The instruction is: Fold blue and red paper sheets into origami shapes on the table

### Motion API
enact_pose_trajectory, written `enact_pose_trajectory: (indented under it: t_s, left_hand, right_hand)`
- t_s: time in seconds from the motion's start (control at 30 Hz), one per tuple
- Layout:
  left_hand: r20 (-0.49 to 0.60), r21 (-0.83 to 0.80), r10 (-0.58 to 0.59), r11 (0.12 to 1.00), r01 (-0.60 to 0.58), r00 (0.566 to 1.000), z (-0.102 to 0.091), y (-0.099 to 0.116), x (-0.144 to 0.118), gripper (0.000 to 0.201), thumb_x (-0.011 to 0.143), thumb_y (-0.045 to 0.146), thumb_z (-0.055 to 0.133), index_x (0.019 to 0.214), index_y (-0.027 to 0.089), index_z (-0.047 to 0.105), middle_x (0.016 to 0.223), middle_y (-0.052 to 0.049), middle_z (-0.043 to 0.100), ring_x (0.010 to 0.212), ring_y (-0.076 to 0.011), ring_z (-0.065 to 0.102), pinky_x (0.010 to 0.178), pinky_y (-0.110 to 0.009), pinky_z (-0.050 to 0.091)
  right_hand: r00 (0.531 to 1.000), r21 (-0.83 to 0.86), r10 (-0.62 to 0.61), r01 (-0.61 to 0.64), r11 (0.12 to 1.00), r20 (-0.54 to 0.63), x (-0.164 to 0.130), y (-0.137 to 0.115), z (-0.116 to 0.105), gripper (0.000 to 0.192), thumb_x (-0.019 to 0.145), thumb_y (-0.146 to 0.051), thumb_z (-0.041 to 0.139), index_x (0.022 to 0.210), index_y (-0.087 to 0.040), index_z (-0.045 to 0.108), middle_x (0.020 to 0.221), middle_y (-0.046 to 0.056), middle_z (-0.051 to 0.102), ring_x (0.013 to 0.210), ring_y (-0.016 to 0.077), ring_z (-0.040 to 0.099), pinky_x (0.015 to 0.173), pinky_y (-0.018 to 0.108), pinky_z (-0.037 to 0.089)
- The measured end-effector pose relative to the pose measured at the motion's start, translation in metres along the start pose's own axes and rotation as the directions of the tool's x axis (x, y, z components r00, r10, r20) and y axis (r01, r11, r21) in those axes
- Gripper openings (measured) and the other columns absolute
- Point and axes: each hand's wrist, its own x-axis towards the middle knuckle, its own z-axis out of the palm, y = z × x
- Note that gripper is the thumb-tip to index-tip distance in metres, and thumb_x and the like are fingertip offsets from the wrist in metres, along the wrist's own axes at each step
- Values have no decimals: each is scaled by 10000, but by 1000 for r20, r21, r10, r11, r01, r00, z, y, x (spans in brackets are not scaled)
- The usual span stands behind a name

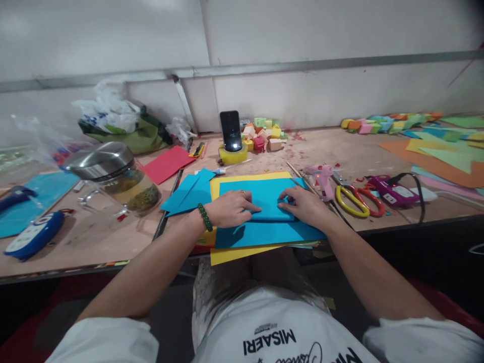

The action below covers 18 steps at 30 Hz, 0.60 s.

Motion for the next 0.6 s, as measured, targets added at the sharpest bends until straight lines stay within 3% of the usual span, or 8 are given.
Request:
enact_pose_trajectory:
  t_s: [0.17, 0.33, 0.43, 0.6]
  left_hand:
    - [73, 9, -40, 999, 39, 997, -6, 10, 1, 431, 888, 237, 408, 1203, 229, 701, 1022, -88, 702, 1005, -238, 563, 877, -337, 397]
    - [113, 6, -89, 996, 88, 990, -13, 12, -1, 414, 884, 235, 420, 1170, 282, 716, 1102, -76, 687, 1058, -225, 576, 909, -331, 400]
    - [135, 22, -117, 993, 115, 984, -16, 15, -3, 391, 888, 253, 438, 1157, 299, 719, 1194, -68, 654, 1091, -220, 577, 949, -332, 398]
    - [162, 36, -145, 989, 141, 976, -18, 17, -4, 371, 897, 274, 453, 1154, 317, 717, 1244, -65, 632, 1159, -230, 555, 1012, -365, 372]
  right_hand:
    - [956, -152, -289, 294, 944, 53, -5, -9, -12, 330, 899, -162, 483, 1095, -225, 740, 1242, 117, 650, 1155, 307, 558, 987, 454, 393]
    - [831, -110, -548, 555, 824, 90, -12, -26, -12, 432, 837, -32, 465, 1102, -238, 738, 1244, 94, 671, 1195, 283, 541, 985, 448, 395]
    - [785, -76, -607, 617, 783, 124, -14, -38, -11, 352, 841, -62, 501, 1055, -192, 748, 1161, 110, 704, 1086, 263, 588, 914, 400, 440]
    - [791, -31, -579, 595, 803, 196, -18, -47, -13, 330, 832, -42, 497, 1009, -158, 751, 1078, 98, 733, 966, 226, 616, 839, 346, 481]
